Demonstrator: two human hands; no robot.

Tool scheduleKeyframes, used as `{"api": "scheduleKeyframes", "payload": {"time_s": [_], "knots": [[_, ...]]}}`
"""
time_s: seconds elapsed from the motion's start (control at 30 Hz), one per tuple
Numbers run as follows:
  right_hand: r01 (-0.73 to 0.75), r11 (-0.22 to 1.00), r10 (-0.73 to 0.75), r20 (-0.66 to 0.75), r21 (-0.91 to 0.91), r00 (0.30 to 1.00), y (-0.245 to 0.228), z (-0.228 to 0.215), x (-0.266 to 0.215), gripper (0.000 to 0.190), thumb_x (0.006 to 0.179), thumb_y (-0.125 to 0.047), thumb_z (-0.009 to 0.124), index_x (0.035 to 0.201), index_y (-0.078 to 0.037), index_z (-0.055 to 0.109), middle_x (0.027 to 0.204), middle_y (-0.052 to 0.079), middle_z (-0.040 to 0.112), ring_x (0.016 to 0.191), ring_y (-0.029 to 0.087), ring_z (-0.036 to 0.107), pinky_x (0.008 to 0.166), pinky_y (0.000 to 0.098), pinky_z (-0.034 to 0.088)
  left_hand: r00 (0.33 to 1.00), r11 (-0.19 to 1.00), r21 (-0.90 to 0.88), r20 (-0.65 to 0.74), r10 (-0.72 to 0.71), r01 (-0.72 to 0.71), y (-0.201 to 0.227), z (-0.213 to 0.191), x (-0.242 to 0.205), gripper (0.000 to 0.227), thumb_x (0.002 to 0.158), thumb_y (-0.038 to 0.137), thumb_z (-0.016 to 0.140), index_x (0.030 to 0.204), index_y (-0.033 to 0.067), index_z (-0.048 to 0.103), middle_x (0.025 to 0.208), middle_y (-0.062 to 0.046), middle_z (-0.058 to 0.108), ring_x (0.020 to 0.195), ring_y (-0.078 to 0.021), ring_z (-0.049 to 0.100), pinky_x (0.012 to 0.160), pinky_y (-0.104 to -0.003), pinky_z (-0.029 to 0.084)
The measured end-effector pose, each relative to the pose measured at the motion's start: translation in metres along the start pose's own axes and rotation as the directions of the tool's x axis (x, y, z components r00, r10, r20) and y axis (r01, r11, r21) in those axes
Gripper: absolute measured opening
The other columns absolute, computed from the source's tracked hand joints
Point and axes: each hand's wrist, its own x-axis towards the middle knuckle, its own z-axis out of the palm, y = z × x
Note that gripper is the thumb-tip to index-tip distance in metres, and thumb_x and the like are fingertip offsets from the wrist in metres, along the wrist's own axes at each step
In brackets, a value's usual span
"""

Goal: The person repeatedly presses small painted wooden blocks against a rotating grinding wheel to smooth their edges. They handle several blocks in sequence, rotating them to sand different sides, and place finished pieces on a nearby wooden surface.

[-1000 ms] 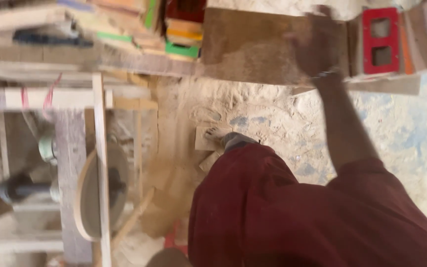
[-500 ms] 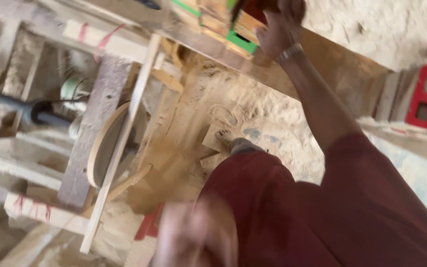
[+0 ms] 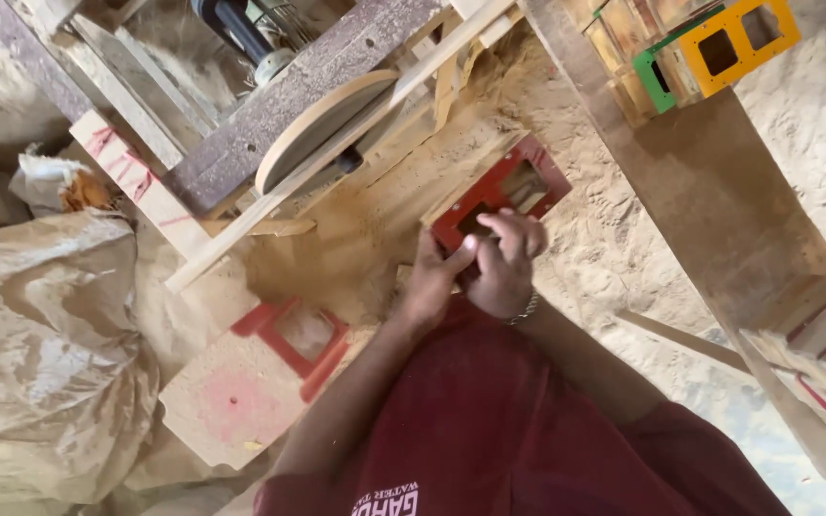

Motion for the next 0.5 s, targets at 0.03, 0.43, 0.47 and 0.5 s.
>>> {"api": "scheduleKeyframes", "payload": {"time_s": [0.03,0.43,0.47,0.5], "knots": [[0.059,0.998,-0.059,0.004,-0.014,0.998,-0.004,-0.004,0.002,0.018,0.090,-0.019,0.080,0.090,-0.007,0.066,0.135,0.011,0.058,0.132,0.030,0.049,0.115,0.0482,0.039,0.996,0.996,0.011,-0.029,0.090,-0.089,0.006,-0.004,-0.006,0.065,0.094,0.012,0.071,0.149,0.0017,0.037,0.135,-0.012,0.059,0.126,-0.0232,0.058,0.108,-0.040,0.049],[-0.717,0.256,0.053,0.732,0.648,0.680,0.043,0.049,0.003,0.053,0.107,-0.042,0.061,0.137,0.000,0.045,0.109,0.008,0.065,0.084,0.013,0.062,0.069,0.0300,0.053,0.981,0.986,0.002,-0.100,0.167,-0.168,0.042,-0.102,-0.062,0.048,0.099,0.010,0.064,0.143,0.0027,0.047,0.137,-0.011,0.061,0.125,-0.0226,0.060,0.106,-0.041,0.052],[-0.730,0.219,0.045,0.741,0.647,0.670,0.043,0.061,0.003,0.046,0.109,-0.041,0.059,0.129,0.001,0.051,0.106,0.008,0.067,0.075,0.012,0.063,0.060,0.0294,0.054,0.975,0.981,-0.071,-0.146,0.170,-0.182,0.038,-0.106,-0.057,0.043,0.101,0.011,0.062,0.141,0.0017,0.049,0.135,-0.011,0.062,0.124,-0.0231,0.061,0.105,-0.041,0.053],[-0.786,0.132,0.061,0.786,0.604,0.615,0.042,0.071,0.004,0.048,0.105,-0.044,0.057,0.130,-0.003,0.051,0.104,0.006,0.068,0.073,0.011,0.065,0.056,0.0282,0.053,0.967,0.969,-0.144,-0.191,0.170,-0.199,0.034,-0.110,-0.051,0.038,0.103,0.013,0.060,0.138,0.0006,0.050,0.133,-0.012,0.064,0.122,-0.0236,0.062,0.105,-0.040,0.053]]}}
